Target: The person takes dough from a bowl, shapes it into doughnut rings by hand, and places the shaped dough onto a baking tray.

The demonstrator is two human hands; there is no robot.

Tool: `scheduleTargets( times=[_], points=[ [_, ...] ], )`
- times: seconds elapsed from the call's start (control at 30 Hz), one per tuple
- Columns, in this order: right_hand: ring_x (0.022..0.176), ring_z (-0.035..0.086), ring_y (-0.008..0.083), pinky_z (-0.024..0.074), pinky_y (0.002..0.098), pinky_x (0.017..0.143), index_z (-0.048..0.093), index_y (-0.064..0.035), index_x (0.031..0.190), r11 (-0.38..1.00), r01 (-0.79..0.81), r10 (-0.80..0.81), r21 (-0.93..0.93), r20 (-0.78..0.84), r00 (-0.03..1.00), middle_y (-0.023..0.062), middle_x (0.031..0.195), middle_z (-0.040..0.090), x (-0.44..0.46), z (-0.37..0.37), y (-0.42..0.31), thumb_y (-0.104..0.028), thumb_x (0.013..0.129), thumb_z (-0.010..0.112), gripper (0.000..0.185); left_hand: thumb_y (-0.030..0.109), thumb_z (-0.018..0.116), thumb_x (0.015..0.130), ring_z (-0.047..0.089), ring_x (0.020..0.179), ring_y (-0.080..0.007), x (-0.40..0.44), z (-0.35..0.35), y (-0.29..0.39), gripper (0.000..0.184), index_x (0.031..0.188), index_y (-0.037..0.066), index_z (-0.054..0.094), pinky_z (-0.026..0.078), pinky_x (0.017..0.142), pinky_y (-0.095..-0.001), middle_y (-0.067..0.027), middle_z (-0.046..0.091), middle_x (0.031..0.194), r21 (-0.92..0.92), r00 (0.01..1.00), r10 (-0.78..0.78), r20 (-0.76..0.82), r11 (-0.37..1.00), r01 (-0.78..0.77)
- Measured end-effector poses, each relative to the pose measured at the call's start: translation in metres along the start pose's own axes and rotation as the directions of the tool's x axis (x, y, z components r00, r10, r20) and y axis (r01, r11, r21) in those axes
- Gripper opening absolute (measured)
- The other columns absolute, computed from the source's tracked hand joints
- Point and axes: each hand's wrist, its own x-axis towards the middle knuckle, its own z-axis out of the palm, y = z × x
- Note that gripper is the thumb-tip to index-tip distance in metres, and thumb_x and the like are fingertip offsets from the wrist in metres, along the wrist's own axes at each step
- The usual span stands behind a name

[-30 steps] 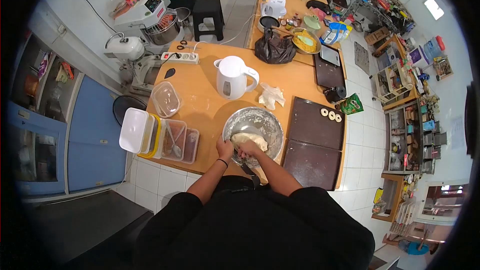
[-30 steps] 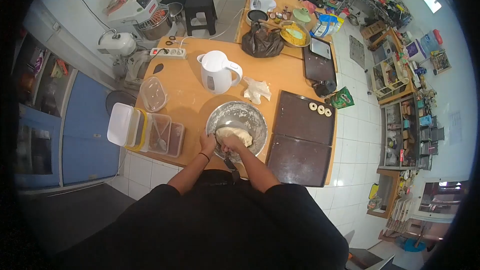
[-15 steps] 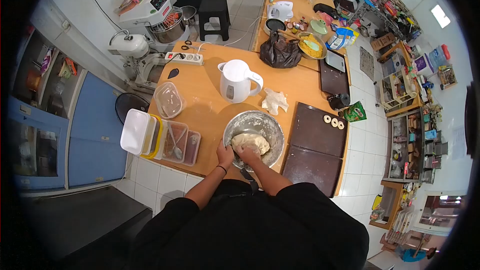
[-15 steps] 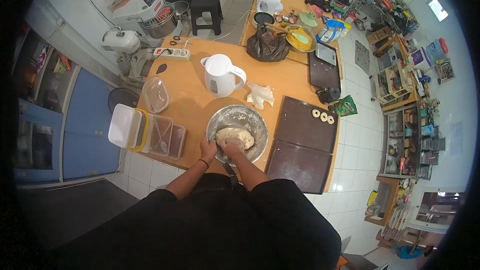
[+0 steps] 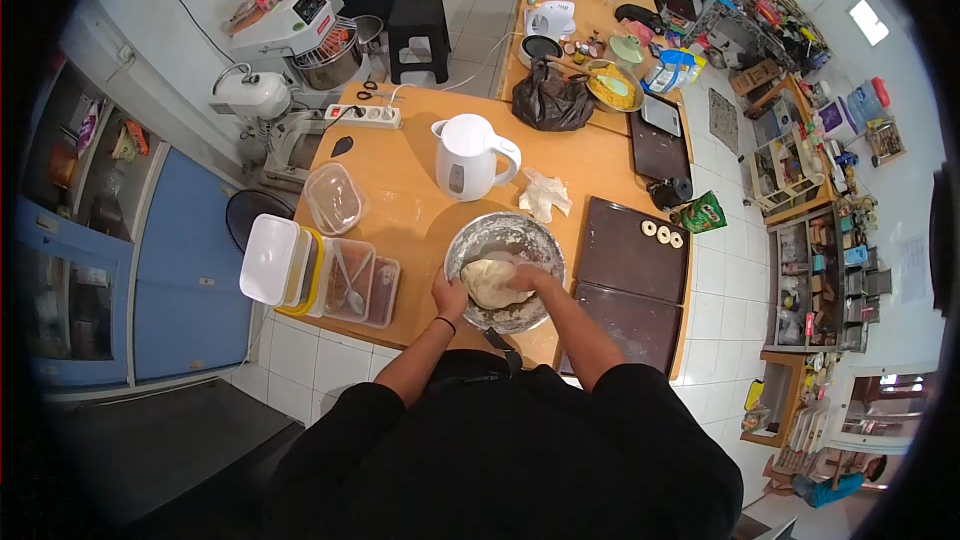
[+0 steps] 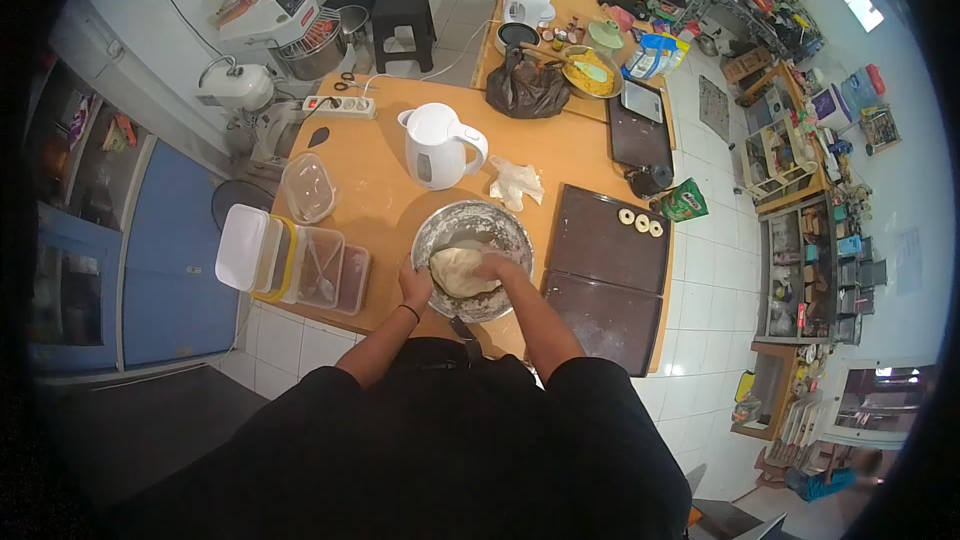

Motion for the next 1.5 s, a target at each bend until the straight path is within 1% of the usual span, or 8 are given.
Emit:
scheduleTargets(
  times=[0.13,0.37,0.43,1.07,1.17,1.27,1.33,1.5],
  points=[
    [0.116,0.057,0.0332,0.0419,0.0361,0.100,0.059,-0.0067,0.126,0.957,-0.279,0.284,0.076,-0.056,0.957,0.0160,0.131,0.057,-0.019,-0.003,-0.031,-0.059,0.066,0.073,0.080,-0.001,0.045,0.080,0.062,0.103,-0.0364,0.002,-0.003,0.005,0.038,0.116,0.000,0.060,0.047,0.089,-0.0394,-0.0227,0.065,0.108,0.052,0.999,-0.053,0.011,0.997,0.053],
    [0.112,0.059,0.0371,0.0452,0.0408,0.094,0.068,-0.0075,0.110,0.969,-0.238,0.237,0.072,0.019,0.971,0.0207,0.125,0.059,0.001,0.046,-0.033,-0.054,0.070,0.073,0.061,0.000,0.047,0.082,0.062,0.105,-0.0354,-0.003,-0.003,0.002,0.037,0.117,-0.002,0.058,0.046,0.092,-0.0397,-0.0219,0.065,0.109,0.066,0.999,-0.048,0.006,0.997,0.048],
    [0.104,0.061,0.0388,0.0464,0.0439,0.092,0.065,-0.0081,0.113,0.971,-0.190,0.103,-0.142,-0.469,0.877,0.0201,0.115,0.062,-0.018,0.047,-0.055,-0.044,0.073,0.071,0.054,0.000,0.047,0.082,0.062,0.105,-0.0355,-0.002,-0.001,-0.001,0.036,0.116,-0.002,0.058,0.046,0.092,-0.0398,-0.0217,0.065,0.108,0.019,0.999,-0.026,-0.021,0.999,0.026],
    [0.121,0.052,0.0369,0.0406,0.0429,0.102,0.039,-0.0098,0.141,0.950,-0.237,0.264,0.204,-0.116,0.957,0.0206,0.129,0.055,-0.019,0.045,-0.043,-0.041,0.079,0.064,0.074,0.001,0.047,0.080,0.063,0.101,-0.0384,-0.007,-0.008,0.018,0.036,0.113,0.001,0.061,0.048,0.087,-0.0414,-0.0224,0.066,0.104,0.071,0.999,0.020,-0.038,0.997,-0.018],
    [0.118,0.053,0.0378,0.0411,0.0418,0.101,0.041,-0.0092,0.140,0.955,-0.221,0.228,0.199,-0.011,0.974,0.0199,0.128,0.056,-0.019,0.048,-0.042,-0.044,0.079,0.063,0.074,0.001,0.047,0.079,0.063,0.100,-0.0386,-0.005,-0.008,0.017,0.036,0.113,0.002,0.061,0.048,0.087,-0.0422,-0.0226,0.066,0.103,0.124,0.999,0.028,-0.021,0.992,-0.026],
    [0.105,0.061,0.0413,0.0461,0.0467,0.091,0.065,-0.0010,0.111,0.983,-0.143,0.168,0.115,-0.260,0.951,0.0280,0.110,0.063,-0.013,0.067,-0.033,-0.044,0.082,0.054,0.053,0.001,0.046,0.079,0.063,0.100,-0.0388,-0.002,-0.004,0.001,0.037,0.113,0.002,0.061,0.048,0.087,-0.0426,-0.0228,0.066,0.103,0.134,0.999,0.011,-0.032,0.991,-0.007],
    [0.113,0.055,0.0426,0.0429,0.0456,0.096,0.057,-0.0024,0.123,0.998,0.065,-0.056,0.007,-0.418,0.906,0.0294,0.122,0.057,0.023,0.104,0.005,-0.045,0.079,0.058,0.061,0.001,0.046,0.079,0.063,0.100,-0.0390,-0.003,-0.002,0.000,0.037,0.113,0.002,0.061,0.048,0.087,-0.0427,-0.0229,0.066,0.103,0.119,0.999,-0.015,-0.030,0.993,0.018],
    [0.137,0.033,0.0377,0.0217,0.0545,0.112,0.009,-0.0108,0.152,0.997,-0.081,0.073,-0.015,-0.277,0.958,0.0173,0.147,0.038,-0.048,0.037,-0.036,-0.045,0.070,0.072,0.109,0.002,0.047,0.079,0.062,0.100,-0.0395,-0.006,-0.007,0.015,0.036,0.112,0.001,0.061,0.047,0.088,-0.0433,-0.0230,0.066,0.104,0.123,1.000,-0.015,-0.015,0.992,0.017]
  ],
)
